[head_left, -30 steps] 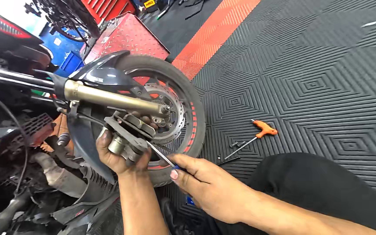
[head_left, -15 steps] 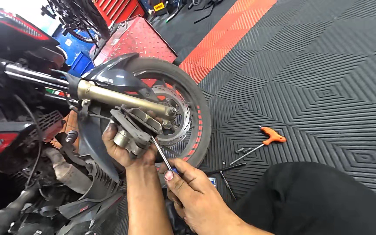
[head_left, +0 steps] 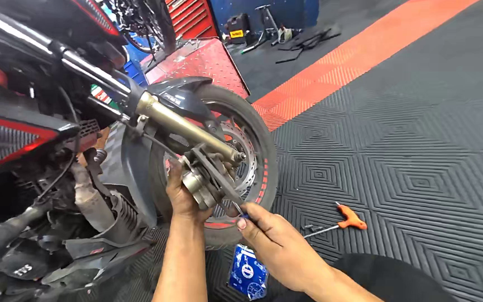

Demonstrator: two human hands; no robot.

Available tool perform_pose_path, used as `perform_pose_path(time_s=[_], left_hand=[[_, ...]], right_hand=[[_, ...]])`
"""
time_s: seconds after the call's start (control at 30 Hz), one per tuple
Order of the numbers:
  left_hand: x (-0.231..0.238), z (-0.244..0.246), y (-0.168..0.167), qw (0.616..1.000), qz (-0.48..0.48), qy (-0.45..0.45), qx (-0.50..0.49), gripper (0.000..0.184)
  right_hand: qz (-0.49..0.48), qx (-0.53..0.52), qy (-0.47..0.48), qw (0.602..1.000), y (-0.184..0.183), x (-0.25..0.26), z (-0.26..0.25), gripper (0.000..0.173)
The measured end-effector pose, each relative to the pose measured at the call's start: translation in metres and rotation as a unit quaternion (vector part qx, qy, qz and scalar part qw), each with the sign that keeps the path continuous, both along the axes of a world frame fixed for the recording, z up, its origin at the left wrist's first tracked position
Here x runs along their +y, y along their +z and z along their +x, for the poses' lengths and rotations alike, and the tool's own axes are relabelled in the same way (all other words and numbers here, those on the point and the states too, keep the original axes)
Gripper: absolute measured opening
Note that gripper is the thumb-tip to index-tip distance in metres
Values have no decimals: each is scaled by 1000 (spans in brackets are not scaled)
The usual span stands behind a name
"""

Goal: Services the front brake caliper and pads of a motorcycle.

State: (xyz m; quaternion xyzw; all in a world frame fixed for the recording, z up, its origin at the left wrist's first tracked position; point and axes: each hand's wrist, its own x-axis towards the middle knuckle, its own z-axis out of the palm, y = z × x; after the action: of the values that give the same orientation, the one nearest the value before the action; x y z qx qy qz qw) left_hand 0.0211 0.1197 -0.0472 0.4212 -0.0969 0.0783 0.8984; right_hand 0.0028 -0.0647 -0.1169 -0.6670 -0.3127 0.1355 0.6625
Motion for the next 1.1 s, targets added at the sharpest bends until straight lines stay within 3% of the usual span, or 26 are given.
perform_pose_path(time_s=[0.07, 0.2, 0.27, 0.37, 0.47, 0.57, 0.67, 0.77, 0.83, 0.93, 1.1], left_hand=[[1, -1, 4, 1000, 5, -15, -9, 64], [8, -5, -1, 998, 29, 16, -45, 32], [15, 0, -6, 999, 20, -6, -46, 37], [25, 9, -13, 998, 42, -53, -18, 55], [35, 4, -16, 993, 114, -9, 38, 41], [45, -3, -21, 992, 117, -3, 48, 42], [52, -6, -23, 991, 122, -4, 60, 47], [58, -6, -23, 987, 149, -10, 59, 49], [60, -5, -28, 988, 147, -17, 39, 53], [59, -3, -34, 992, 120, -26, 6, 55], [61, 0, -38, 993, 107, -49, -14, 55]], right_hand=[[-2, -9, 1, 1000, 2, 1, 2, 30], [-83, -55, 11, 995, 11, -1, 11, 23], [-156, -91, 21, 983, 21, -6, 17, 13], [-250, -111, 32, 961, 34, -13, 24, 17], [-326, -143, 57, 933, 41, -18, 33, 19], [-342, -150, 80, 924, 42, -12, 35, 20], [-331, -78, 124, 932, 46, -10, 38, 19], [-229, 162, 229, 932, 51, -15, 39, 18], [-165, 261, 259, 915, 50, -16, 33, 17], [-130, 293, 235, 918, 51, -13, 18, 17], [-179, 275, 176, 928, 56, -9, 4, 20]])
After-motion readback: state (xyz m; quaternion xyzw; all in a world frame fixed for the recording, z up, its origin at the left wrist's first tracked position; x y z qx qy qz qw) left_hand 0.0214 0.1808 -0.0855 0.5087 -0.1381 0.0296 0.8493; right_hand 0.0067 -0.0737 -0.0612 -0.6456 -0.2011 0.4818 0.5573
